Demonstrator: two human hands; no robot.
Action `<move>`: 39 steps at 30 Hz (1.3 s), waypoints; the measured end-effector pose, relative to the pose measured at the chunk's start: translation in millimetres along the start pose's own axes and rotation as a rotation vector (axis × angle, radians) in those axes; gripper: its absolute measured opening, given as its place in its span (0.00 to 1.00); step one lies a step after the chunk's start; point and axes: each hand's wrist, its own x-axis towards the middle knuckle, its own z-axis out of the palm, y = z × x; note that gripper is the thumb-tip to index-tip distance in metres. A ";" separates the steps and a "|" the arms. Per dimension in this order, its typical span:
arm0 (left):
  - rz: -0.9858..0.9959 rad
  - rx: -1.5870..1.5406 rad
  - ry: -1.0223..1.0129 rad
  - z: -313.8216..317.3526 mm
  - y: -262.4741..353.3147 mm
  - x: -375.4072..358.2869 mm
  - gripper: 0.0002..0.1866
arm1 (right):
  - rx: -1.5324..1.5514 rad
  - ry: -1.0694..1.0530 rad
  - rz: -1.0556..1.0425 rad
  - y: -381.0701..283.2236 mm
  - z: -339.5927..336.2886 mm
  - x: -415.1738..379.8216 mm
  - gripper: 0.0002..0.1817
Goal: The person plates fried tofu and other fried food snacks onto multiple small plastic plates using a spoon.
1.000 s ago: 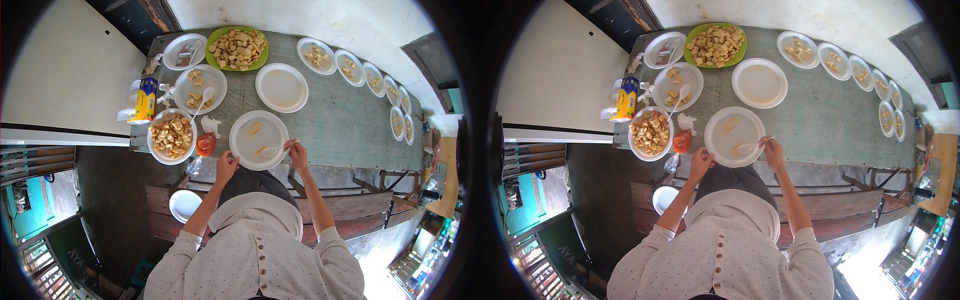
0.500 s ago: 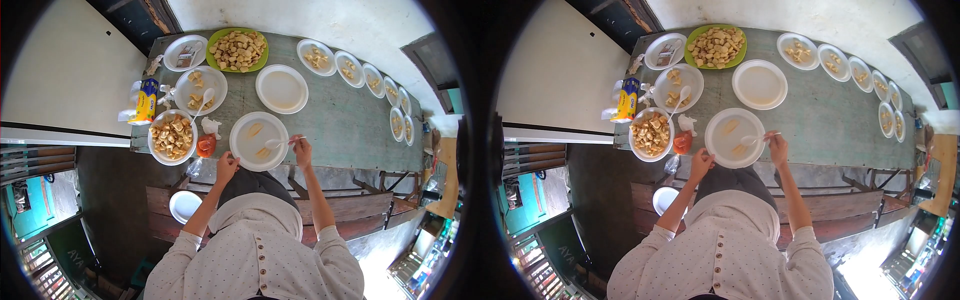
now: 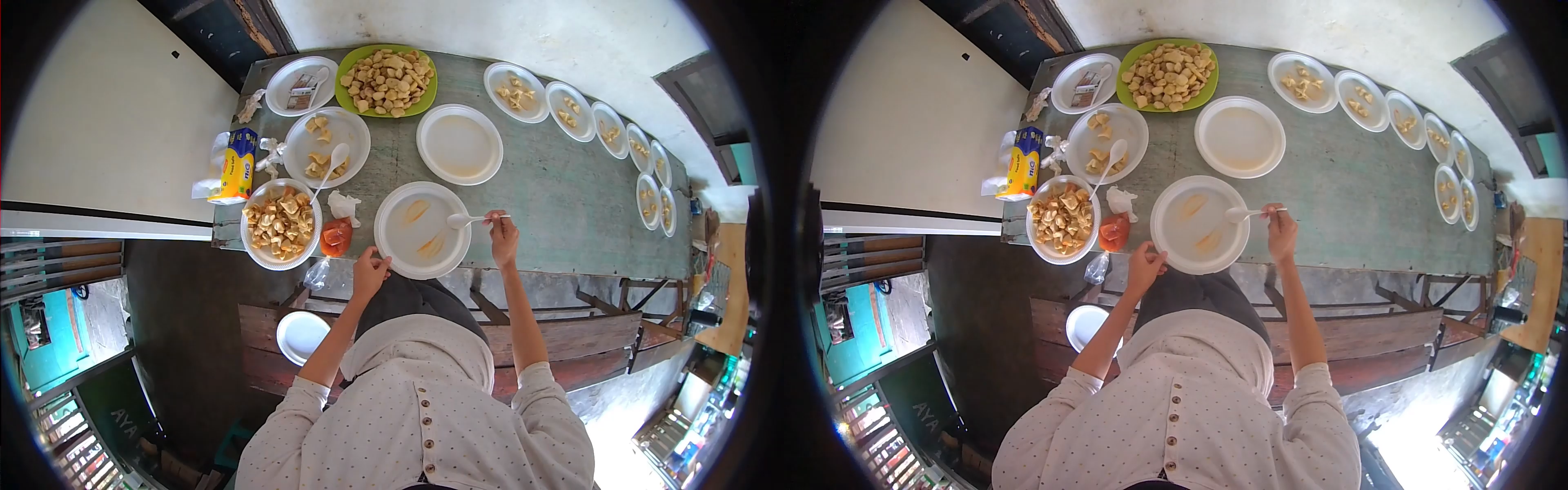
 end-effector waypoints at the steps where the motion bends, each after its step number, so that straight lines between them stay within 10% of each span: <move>1: 0.005 -0.004 0.003 0.4 -2.0 0.7 0.16 | 0.017 -0.007 0.001 -2.4 0.6 -1.3 0.11; 39: 0.020 -0.003 -0.002 -0.1 -5.6 3.3 0.16 | 0.127 -0.034 0.128 -2.8 11.9 -37.8 0.13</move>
